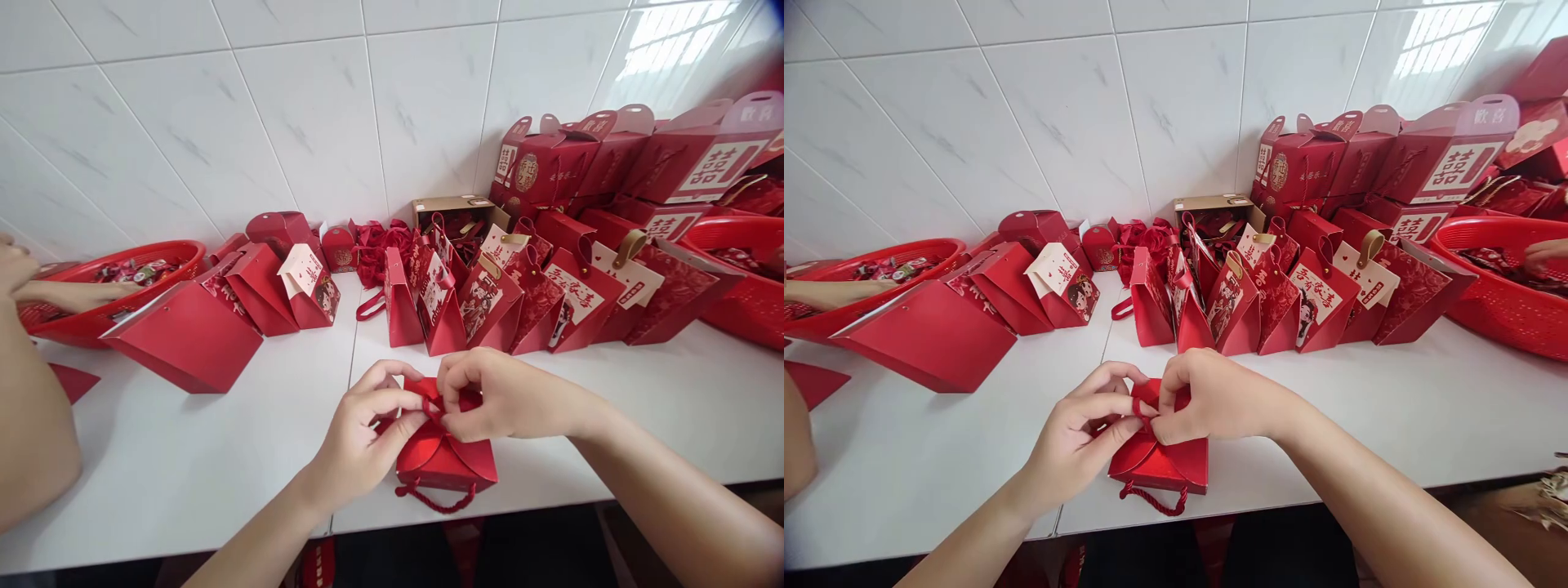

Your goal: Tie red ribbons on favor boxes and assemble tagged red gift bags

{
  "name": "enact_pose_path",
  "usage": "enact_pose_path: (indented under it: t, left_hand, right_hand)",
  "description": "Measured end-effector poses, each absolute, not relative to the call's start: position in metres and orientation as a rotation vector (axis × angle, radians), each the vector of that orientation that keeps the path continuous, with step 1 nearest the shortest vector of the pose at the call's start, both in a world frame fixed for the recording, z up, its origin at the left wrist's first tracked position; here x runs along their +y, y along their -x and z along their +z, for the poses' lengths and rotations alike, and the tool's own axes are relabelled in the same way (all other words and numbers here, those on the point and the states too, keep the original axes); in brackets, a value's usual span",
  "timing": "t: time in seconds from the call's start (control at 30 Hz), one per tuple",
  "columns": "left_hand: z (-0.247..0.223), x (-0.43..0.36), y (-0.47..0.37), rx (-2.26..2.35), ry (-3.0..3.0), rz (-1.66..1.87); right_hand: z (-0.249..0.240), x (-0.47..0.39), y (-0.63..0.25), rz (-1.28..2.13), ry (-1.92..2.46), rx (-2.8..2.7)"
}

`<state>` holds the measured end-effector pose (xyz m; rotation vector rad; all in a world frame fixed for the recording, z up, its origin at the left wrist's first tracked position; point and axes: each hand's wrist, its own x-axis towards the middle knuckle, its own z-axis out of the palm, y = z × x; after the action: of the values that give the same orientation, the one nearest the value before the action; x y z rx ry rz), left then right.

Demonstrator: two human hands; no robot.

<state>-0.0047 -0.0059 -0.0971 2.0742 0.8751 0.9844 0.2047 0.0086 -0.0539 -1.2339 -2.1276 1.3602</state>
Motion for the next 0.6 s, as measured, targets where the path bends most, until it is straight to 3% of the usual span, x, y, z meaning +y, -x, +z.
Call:
enact_pose_path:
  t: [0.27,0.43,0.6]
  left_hand:
    - [-0.099,0.006,0.040,1.350,-2.335,0.996]
    - [-0.095,0.000,0.045,1.445,-2.660,0.937]
    - [-0.091,0.000,0.044,1.523,-2.616,0.886]
  right_hand:
    - [-0.058,-0.020,-0.226,0.791,1.474,-2.204]
    - [-0.069,-0.028,-0.234,0.932,1.533,-2.201]
    - [-0.074,-0.030,-0.235,0.876,1.546,-2.250]
